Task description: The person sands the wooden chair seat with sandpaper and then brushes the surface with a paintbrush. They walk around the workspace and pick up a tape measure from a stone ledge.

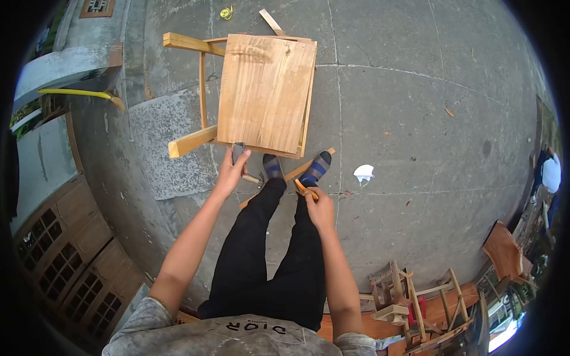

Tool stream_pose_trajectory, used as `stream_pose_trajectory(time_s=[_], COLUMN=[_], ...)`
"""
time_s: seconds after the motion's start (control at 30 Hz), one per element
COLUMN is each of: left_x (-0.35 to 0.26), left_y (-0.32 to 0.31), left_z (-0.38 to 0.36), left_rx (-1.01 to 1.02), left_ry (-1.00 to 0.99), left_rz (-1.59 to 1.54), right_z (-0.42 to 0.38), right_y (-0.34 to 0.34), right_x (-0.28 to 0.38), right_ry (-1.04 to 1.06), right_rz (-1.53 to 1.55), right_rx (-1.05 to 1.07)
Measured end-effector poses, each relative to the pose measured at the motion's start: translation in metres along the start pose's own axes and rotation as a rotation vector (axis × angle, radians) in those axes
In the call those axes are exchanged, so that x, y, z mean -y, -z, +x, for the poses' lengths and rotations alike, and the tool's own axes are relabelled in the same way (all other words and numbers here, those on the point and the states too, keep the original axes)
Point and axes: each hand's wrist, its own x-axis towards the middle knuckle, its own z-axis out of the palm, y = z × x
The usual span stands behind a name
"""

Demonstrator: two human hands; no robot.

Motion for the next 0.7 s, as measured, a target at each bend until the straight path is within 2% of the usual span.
stream_pose_trajectory(time_s=[0.07, 0.1, 0.17, 0.2, 0.3, 0.4, 0.47, 0.53, 0.57, 0.63, 0.67, 0.7], left_x=[-0.018, -0.011, -0.014, -0.011, -0.014, -0.043, -0.056, -0.061, -0.063, -0.070, -0.068, -0.073], left_y=[-0.011, -0.060, -0.084, -0.094, -0.121, -0.118, -0.110, -0.112, -0.115, -0.119, -0.119, -0.116], left_z=[-0.021, 0.061, 0.059, 0.060, 0.055, 0.053, 0.059, 0.068, 0.073, 0.093, 0.106, 0.119], left_rx=[0.036, 0.085, 0.120, 0.125, 0.199, 0.279, 0.239, 0.226, 0.245, 0.216, 0.225, 0.114], left_ry=[-0.010, 0.018, 0.142, 0.155, 0.268, 0.307, 0.275, 0.200, 0.237, -0.010, -0.018, -0.216], left_rz=[-0.019, -0.124, -0.260, -0.321, -0.577, -0.735, -0.742, -0.676, -0.636, -0.377, -0.318, -0.123], right_z=[-0.029, 0.042, 0.032, 0.029, 0.025, 0.035, 0.047, 0.059, 0.069, 0.096, 0.114, 0.131], right_y=[-0.009, 0.016, 0.000, 0.000, 0.009, 0.012, 0.006, 0.006, 0.007, 0.014, 0.018, 0.024], right_x=[0.012, 0.016, 0.036, 0.059, 0.112, 0.159, 0.177, 0.196, 0.206, 0.215, 0.217, 0.216], right_ry=[0.024, 0.119, 0.303, 0.273, 0.435, 0.591, 0.580, 0.530, 0.510, 0.549, 0.586, 0.617], right_rz=[-0.082, -0.228, -0.473, -0.221, -0.252, -0.416, -0.402, -0.292, -0.231, -0.188, -0.197, -0.208], right_rx=[-0.065, -0.223, -0.424, -0.404, -0.576, -0.480, -0.378, -0.394, -0.400, -0.482, -0.541, -0.599])
